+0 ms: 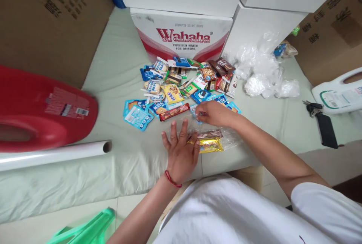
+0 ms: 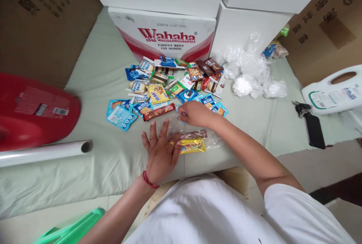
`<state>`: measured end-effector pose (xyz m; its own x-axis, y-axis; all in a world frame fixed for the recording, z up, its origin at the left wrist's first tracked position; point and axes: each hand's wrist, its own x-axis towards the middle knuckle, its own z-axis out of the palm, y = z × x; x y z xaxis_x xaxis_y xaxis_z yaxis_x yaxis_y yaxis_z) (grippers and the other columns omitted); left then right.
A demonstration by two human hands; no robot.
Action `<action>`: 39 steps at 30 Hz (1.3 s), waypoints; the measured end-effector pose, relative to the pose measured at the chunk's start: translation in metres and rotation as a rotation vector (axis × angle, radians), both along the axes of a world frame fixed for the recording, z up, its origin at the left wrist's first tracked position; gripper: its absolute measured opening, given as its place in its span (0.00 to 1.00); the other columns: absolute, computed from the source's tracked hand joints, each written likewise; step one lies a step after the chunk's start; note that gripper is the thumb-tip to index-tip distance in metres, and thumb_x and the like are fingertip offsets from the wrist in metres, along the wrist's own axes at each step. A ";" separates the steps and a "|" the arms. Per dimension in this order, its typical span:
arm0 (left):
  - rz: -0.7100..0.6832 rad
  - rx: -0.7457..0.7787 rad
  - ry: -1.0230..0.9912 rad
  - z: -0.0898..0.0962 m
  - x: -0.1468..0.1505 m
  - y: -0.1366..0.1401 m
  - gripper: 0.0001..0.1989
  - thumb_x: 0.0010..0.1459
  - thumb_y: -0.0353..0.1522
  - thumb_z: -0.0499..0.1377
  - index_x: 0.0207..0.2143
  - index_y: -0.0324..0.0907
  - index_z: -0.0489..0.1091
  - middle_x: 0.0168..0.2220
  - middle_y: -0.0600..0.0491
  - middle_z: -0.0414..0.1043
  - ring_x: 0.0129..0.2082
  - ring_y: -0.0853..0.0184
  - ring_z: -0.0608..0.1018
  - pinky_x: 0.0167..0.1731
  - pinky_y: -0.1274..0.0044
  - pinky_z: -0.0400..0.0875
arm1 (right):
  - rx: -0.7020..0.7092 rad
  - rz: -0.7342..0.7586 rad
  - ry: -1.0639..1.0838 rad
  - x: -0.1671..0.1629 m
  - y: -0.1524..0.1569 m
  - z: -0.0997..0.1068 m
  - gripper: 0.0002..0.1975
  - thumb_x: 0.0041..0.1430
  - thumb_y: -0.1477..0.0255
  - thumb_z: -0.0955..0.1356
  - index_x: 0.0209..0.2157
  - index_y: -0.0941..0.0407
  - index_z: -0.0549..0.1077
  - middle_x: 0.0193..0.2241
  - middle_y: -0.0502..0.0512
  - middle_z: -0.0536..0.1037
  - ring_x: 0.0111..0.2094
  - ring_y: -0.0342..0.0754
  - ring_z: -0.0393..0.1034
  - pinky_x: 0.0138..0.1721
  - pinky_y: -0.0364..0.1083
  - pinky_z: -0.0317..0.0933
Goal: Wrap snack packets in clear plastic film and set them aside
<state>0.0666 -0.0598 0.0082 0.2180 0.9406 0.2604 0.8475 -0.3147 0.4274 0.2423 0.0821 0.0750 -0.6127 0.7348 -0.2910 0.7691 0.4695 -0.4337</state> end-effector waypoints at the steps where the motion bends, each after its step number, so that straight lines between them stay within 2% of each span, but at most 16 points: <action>1: 0.004 0.003 0.002 0.000 0.000 0.000 0.16 0.68 0.35 0.56 0.53 0.47 0.78 0.74 0.46 0.53 0.76 0.43 0.40 0.69 0.40 0.36 | 0.017 -0.003 0.029 0.002 -0.006 0.004 0.07 0.67 0.73 0.68 0.40 0.59 0.79 0.39 0.56 0.78 0.36 0.46 0.69 0.36 0.43 0.53; 4: 0.025 0.024 -0.016 0.000 0.000 -0.001 0.14 0.68 0.36 0.58 0.51 0.46 0.79 0.74 0.45 0.54 0.76 0.42 0.40 0.69 0.39 0.36 | 0.067 -0.017 0.112 0.008 -0.035 0.011 0.08 0.69 0.73 0.66 0.40 0.59 0.78 0.39 0.57 0.76 0.38 0.47 0.70 0.37 0.43 0.55; 7: 0.103 0.065 -0.088 -0.003 -0.001 -0.003 0.13 0.66 0.39 0.61 0.50 0.45 0.77 0.72 0.41 0.57 0.76 0.42 0.40 0.69 0.40 0.37 | 0.088 -0.039 0.207 0.011 -0.073 0.005 0.11 0.72 0.72 0.63 0.42 0.58 0.78 0.37 0.56 0.74 0.37 0.47 0.70 0.38 0.43 0.58; 10: 0.214 0.086 -0.200 -0.009 -0.001 -0.005 0.18 0.62 0.43 0.64 0.50 0.44 0.72 0.70 0.38 0.59 0.76 0.43 0.44 0.70 0.42 0.40 | 0.112 -0.047 0.245 0.009 -0.109 -0.011 0.15 0.73 0.72 0.61 0.51 0.55 0.77 0.37 0.56 0.75 0.35 0.45 0.70 0.37 0.42 0.61; 13: 0.253 0.052 -0.300 -0.016 -0.005 -0.005 0.26 0.60 0.43 0.66 0.56 0.44 0.65 0.68 0.35 0.59 0.75 0.44 0.48 0.70 0.44 0.45 | 0.183 -0.016 0.144 0.001 -0.132 -0.024 0.19 0.72 0.72 0.63 0.60 0.53 0.74 0.39 0.57 0.76 0.36 0.47 0.71 0.37 0.44 0.62; 16: 0.142 -0.034 -0.434 -0.023 -0.020 -0.002 0.37 0.56 0.41 0.67 0.63 0.42 0.58 0.69 0.35 0.57 0.73 0.45 0.55 0.70 0.48 0.53 | 0.227 0.018 0.009 -0.008 -0.142 -0.030 0.21 0.72 0.69 0.64 0.64 0.48 0.71 0.41 0.59 0.78 0.39 0.50 0.72 0.38 0.46 0.62; 18: 0.039 -0.130 -0.539 -0.027 -0.036 0.005 0.39 0.56 0.38 0.65 0.67 0.42 0.54 0.70 0.36 0.55 0.72 0.48 0.60 0.69 0.53 0.59 | 0.210 0.052 -0.030 -0.010 -0.143 -0.031 0.23 0.72 0.70 0.64 0.66 0.45 0.69 0.42 0.58 0.78 0.39 0.50 0.73 0.39 0.46 0.62; 22: -0.034 -0.232 -0.751 -0.025 -0.065 0.030 0.37 0.54 0.30 0.56 0.67 0.44 0.54 0.69 0.41 0.59 0.71 0.55 0.63 0.70 0.59 0.58 | 0.145 0.119 -0.043 -0.011 -0.137 -0.029 0.27 0.70 0.74 0.63 0.67 0.41 0.68 0.45 0.57 0.80 0.39 0.52 0.75 0.38 0.47 0.62; 26: -0.127 -0.241 -0.887 0.000 -0.068 0.056 0.29 0.63 0.31 0.50 0.66 0.44 0.54 0.63 0.41 0.70 0.67 0.57 0.70 0.67 0.58 0.63 | 0.103 0.146 -0.080 -0.011 -0.130 -0.022 0.24 0.68 0.76 0.64 0.61 0.44 0.76 0.44 0.58 0.80 0.39 0.54 0.75 0.34 0.48 0.60; 28: -0.200 -0.216 -0.759 0.013 -0.063 0.062 0.25 0.68 0.35 0.48 0.66 0.46 0.58 0.64 0.42 0.69 0.67 0.57 0.69 0.67 0.58 0.61 | 0.103 0.157 -0.075 -0.011 -0.127 -0.020 0.22 0.68 0.75 0.64 0.59 0.45 0.78 0.43 0.58 0.80 0.39 0.53 0.75 0.33 0.47 0.59; 31: -0.332 -0.227 -0.351 0.020 -0.059 0.066 0.28 0.66 0.43 0.56 0.66 0.47 0.63 0.67 0.44 0.65 0.71 0.52 0.62 0.71 0.56 0.51 | 0.109 0.158 -0.056 -0.010 -0.125 -0.020 0.20 0.68 0.75 0.64 0.54 0.47 0.81 0.43 0.58 0.80 0.41 0.52 0.74 0.33 0.46 0.58; 33: -0.362 -0.301 -0.163 0.015 -0.063 0.069 0.35 0.61 0.47 0.61 0.67 0.44 0.63 0.64 0.41 0.69 0.68 0.49 0.65 0.68 0.56 0.55 | 0.112 0.153 -0.050 -0.008 -0.125 -0.022 0.17 0.67 0.75 0.65 0.51 0.49 0.83 0.41 0.59 0.80 0.40 0.52 0.74 0.33 0.47 0.58; 35: -0.339 -0.374 -0.094 0.007 -0.071 0.072 0.37 0.57 0.48 0.64 0.64 0.41 0.66 0.57 0.40 0.74 0.62 0.48 0.72 0.62 0.58 0.63 | 0.125 0.147 -0.052 -0.006 -0.126 -0.024 0.16 0.69 0.74 0.65 0.50 0.50 0.83 0.40 0.59 0.80 0.38 0.51 0.74 0.33 0.47 0.59; 37: -0.332 -0.419 -0.078 0.002 -0.079 0.076 0.27 0.56 0.48 0.64 0.52 0.42 0.75 0.47 0.43 0.79 0.52 0.50 0.77 0.55 0.62 0.68 | 0.141 0.142 -0.050 -0.004 -0.127 -0.025 0.18 0.70 0.75 0.63 0.53 0.50 0.81 0.41 0.58 0.80 0.39 0.51 0.74 0.36 0.47 0.60; 39: -0.331 -0.443 -0.089 0.001 -0.083 0.077 0.13 0.57 0.44 0.62 0.34 0.44 0.76 0.34 0.48 0.76 0.41 0.55 0.77 0.49 0.65 0.70 | 0.143 0.119 -0.016 -0.001 -0.129 -0.026 0.21 0.69 0.76 0.63 0.59 0.52 0.75 0.44 0.60 0.81 0.42 0.52 0.75 0.41 0.47 0.63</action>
